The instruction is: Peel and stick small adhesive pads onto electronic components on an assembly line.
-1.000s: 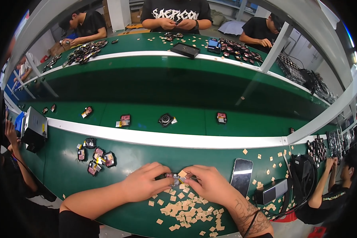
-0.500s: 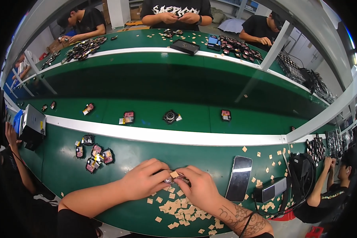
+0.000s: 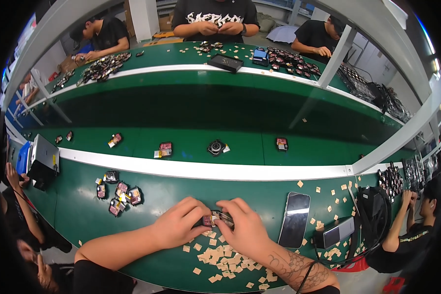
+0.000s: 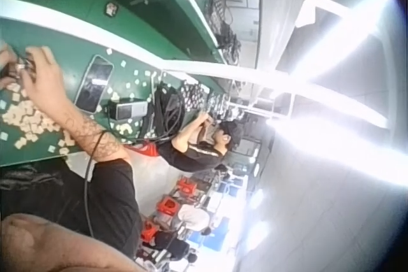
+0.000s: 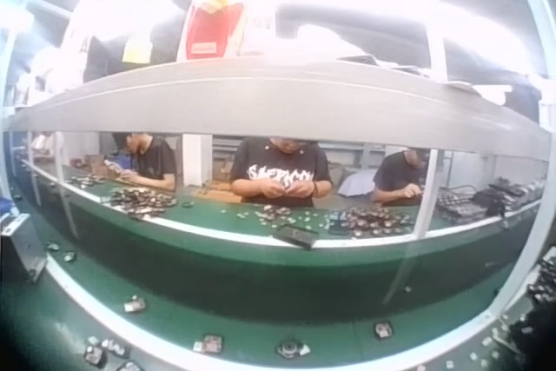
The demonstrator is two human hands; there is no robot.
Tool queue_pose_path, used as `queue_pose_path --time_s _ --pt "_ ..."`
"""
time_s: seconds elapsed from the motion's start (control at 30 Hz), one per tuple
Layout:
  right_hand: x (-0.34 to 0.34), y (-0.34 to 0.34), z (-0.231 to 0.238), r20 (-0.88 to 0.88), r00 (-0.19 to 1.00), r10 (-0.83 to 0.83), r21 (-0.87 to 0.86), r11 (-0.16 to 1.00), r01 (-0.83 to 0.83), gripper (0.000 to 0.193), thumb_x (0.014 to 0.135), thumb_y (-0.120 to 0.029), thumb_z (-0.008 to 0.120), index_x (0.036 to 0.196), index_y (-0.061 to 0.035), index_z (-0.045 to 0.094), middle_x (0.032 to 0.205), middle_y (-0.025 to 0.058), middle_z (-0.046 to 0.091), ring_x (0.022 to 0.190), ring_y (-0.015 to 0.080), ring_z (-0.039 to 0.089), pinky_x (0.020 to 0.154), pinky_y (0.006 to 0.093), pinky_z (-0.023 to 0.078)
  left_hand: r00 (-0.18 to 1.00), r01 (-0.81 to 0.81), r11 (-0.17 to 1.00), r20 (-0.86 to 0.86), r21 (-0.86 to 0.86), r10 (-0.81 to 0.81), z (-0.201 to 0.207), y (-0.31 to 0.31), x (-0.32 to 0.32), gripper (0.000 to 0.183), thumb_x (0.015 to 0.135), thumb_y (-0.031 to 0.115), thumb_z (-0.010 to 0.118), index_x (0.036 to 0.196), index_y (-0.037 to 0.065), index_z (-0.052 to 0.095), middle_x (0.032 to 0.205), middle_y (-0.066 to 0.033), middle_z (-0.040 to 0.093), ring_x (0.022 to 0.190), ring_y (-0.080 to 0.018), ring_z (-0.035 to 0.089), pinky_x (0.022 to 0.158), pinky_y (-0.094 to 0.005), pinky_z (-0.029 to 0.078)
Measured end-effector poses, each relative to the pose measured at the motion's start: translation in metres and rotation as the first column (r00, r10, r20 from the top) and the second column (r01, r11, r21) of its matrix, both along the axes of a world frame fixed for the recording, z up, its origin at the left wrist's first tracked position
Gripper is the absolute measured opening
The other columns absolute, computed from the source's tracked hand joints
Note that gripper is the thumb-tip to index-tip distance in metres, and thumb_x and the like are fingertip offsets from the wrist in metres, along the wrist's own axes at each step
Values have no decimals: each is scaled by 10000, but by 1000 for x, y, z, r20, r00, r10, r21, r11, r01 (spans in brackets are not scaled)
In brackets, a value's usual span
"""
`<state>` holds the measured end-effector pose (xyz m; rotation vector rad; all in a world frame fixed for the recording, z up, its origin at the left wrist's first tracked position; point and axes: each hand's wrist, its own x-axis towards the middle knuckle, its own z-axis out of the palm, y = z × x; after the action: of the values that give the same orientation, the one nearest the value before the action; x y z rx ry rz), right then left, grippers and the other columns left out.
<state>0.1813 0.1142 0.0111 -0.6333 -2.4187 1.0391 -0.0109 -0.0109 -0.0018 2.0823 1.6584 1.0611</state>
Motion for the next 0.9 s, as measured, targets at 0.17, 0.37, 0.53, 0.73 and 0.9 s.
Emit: queue_pose_path --time_s 0.17,0.37,0.53,0.73,0.9 --pt "12 10 -7 52 996 76 -481 876 -42 189 999 5 736 1184 42 723 977 50 729 735 49 562 656 224 467 993 -38 998 116 47 32 13 2 7 419 869 88 870 1215 20 643 1109 -130 674 977 -306 681 861 -389 582" --pt "12 6 -17 -139 989 54 -454 884 -112 166 969 -89 752 1077 35 732 857 102 702 632 150 607 589 315 478 823 37 898 523 -439 221 4 0 13 225 1003 -25 723 1200 0 615 1077 -59 687 969 -92 663 832 -272 552" --pt "10 10 -10 -157 988 -10 -244 969 -29 238 976 -98 728 1182 13 684 934 139 710 744 291 712 663 398 553 810 14 903 534 -430 241 2 22 11 154 1029 -34 688 1145 11 598 1000 -14 635 960 -59 619 810 -250 521" --pt "12 14 0 -214 969 -123 -31 992 119 236 1012 -114 675 1227 -28 632 983 154 684 837 383 721 741 463 576 845 -506 860 159 -66 510 10 136 -51 151 950 28 732 1067 14 637 646 -60 606 552 -168 605 584 -320 472" --pt "12 18 -8 -236 971 -23 -15 1000 20 98 1040 -84 616 1117 -26 635 997 168 672 828 412 694 731 475 563 651 -572 798 -486 191 583 -15 175 -78 313 933 201 764 1218 79 720 1085 -186 700 1040 -376 673 864 -474 559"
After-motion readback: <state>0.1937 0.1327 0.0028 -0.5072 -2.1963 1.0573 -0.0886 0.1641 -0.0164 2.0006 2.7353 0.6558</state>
